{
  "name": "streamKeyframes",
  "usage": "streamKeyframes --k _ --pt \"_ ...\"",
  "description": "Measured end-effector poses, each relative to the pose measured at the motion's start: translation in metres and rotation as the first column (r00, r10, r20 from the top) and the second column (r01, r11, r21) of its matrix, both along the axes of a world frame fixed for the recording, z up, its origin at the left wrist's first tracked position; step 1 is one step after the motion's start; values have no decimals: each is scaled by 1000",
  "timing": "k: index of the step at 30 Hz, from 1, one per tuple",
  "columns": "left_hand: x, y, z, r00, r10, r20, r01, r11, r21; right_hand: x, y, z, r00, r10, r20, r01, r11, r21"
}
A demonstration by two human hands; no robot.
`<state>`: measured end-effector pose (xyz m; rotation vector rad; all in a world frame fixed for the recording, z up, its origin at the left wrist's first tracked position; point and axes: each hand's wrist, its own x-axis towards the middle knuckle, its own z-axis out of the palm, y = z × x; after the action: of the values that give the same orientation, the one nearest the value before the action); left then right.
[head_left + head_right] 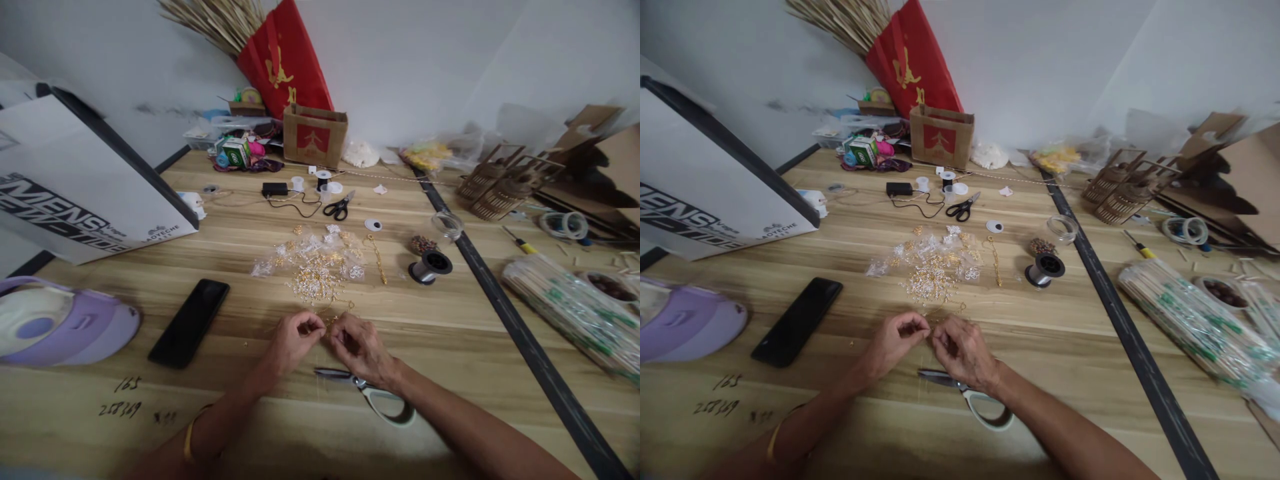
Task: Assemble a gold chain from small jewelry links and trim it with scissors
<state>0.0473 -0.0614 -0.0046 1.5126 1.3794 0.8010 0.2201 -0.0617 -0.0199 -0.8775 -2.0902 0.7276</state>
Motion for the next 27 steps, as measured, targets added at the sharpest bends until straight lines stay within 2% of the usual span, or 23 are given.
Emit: streamKeyframes --k 13,27 --pt "2 -2 1 1000 11 -17 -11 1000 2 1 0 0 1000 -1 20 1 1000 0" --pt "3 -3 5 1000 -27 12 26 999 18 -1 0 2 1000 -26 -2 26 1000 -2"
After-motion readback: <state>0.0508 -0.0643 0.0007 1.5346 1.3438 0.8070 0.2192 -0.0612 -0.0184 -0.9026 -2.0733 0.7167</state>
